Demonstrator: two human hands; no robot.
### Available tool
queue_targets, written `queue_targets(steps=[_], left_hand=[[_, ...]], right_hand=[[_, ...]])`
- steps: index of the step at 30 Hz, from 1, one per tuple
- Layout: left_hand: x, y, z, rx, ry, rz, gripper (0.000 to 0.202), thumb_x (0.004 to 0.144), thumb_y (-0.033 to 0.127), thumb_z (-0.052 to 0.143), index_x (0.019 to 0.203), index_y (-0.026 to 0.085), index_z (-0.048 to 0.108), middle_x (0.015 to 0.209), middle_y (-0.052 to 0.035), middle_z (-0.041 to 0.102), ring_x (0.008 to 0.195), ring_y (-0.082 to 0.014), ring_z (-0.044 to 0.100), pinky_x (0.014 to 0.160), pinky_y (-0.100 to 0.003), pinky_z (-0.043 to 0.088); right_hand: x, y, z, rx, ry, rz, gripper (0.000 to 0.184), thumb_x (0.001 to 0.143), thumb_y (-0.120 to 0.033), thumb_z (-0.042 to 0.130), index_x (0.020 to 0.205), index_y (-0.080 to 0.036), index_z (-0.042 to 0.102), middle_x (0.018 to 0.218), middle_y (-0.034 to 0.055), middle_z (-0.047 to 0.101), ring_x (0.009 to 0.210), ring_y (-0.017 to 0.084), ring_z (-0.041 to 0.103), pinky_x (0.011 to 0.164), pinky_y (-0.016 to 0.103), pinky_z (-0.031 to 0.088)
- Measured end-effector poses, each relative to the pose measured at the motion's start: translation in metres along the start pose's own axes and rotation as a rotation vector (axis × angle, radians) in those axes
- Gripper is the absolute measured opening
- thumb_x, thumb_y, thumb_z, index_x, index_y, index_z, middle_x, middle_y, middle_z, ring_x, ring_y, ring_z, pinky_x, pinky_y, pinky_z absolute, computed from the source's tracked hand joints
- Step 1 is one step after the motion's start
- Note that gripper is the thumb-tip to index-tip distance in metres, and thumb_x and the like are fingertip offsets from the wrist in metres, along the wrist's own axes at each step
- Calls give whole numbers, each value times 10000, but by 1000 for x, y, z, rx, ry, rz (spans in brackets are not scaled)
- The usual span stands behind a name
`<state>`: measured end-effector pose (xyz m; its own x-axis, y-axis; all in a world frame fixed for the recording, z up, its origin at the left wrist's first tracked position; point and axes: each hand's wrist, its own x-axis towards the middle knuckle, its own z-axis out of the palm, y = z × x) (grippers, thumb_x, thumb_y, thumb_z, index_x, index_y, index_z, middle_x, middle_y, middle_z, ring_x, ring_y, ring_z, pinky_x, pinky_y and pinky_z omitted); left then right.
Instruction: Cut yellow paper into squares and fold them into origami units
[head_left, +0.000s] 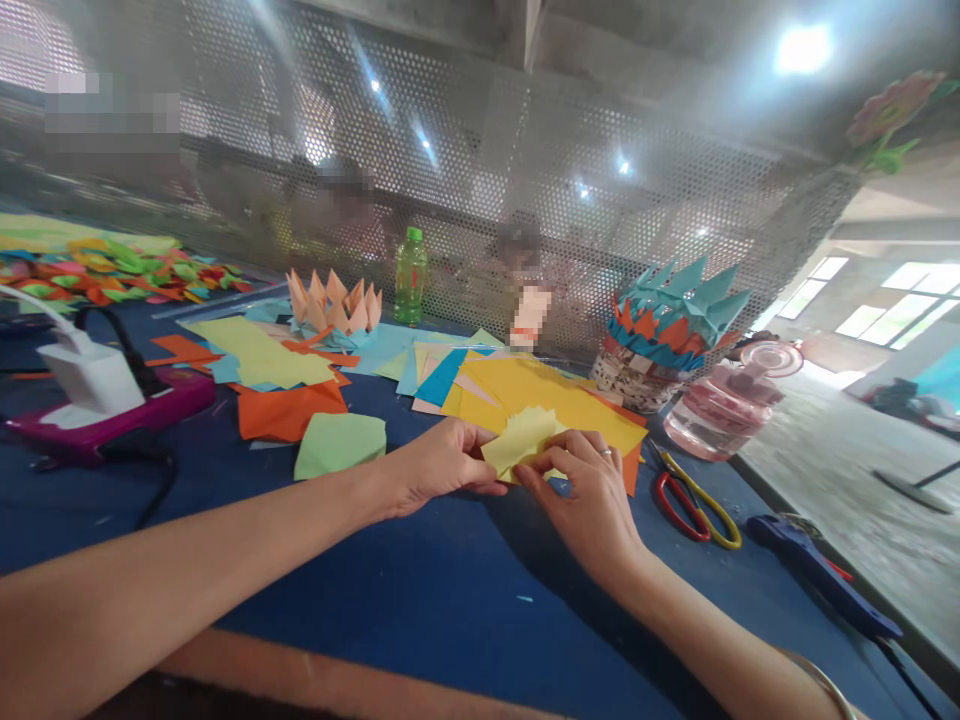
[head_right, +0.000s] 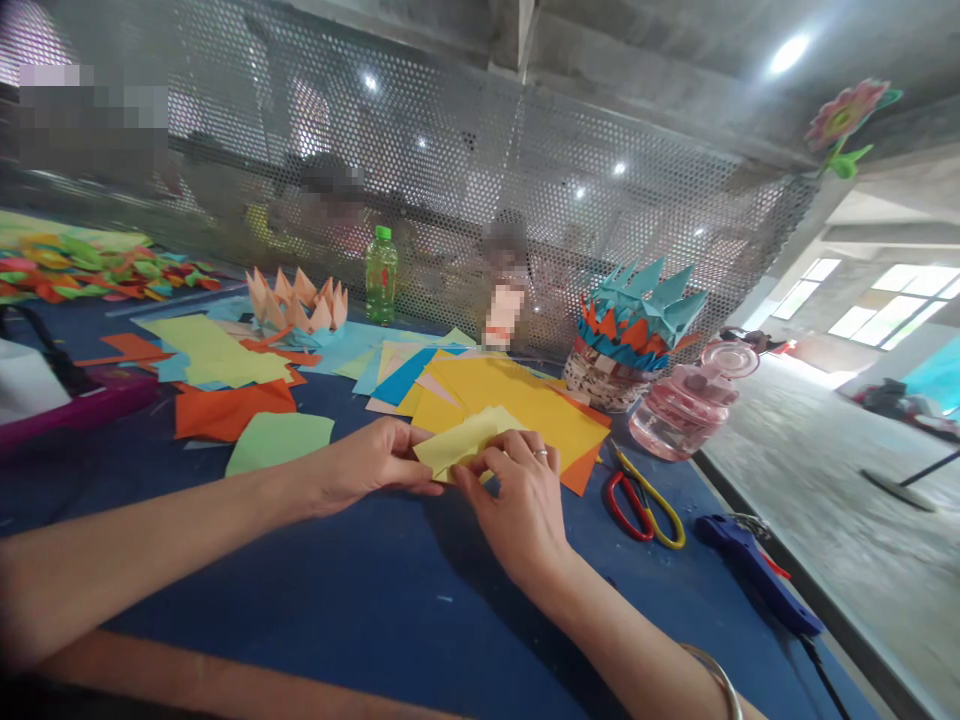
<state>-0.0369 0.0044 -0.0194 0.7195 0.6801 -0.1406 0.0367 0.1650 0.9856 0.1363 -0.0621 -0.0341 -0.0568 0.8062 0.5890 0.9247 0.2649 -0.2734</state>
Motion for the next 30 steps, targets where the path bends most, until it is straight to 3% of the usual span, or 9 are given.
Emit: queue_targets(steps=[14,21,25,30], left_hand=[[-1,0,4,-72,13,21,248,598,56,655,826,125,720,781,-25,698,794,-140,637,795,-261,514],[-1,0,4,5,-27,72,226,613,117,694,835,124,734,778,-20,689,763,-128,606,767,-241,476],[2,-5,4,28,23,106,233,601,138,738,833,118,727,757,-10,694,702,-110,600,713,-219,469],[3,-7,6,-84,107,27,217,576,134,768,785,116,712,736,-10,703,669,-116,632,713,-244,515]], right_hand=[[-1,-1,0,-43,34,-8,175,820,-294,657,658,-227,657,820,23,634,855,216,502,727,358,328],[-2,-2,0,-81,15,10,179,823,-299,649,665,-215,648,822,31,625,855,221,500,729,360,331],[-1,-3,1,-75,25,5,189,826,-306,646,661,-214,641,814,28,625,853,219,501,732,362,329],[-1,-5,1,-54,49,-6,199,821,-300,654,640,-218,632,793,16,629,844,209,506,729,352,328]])
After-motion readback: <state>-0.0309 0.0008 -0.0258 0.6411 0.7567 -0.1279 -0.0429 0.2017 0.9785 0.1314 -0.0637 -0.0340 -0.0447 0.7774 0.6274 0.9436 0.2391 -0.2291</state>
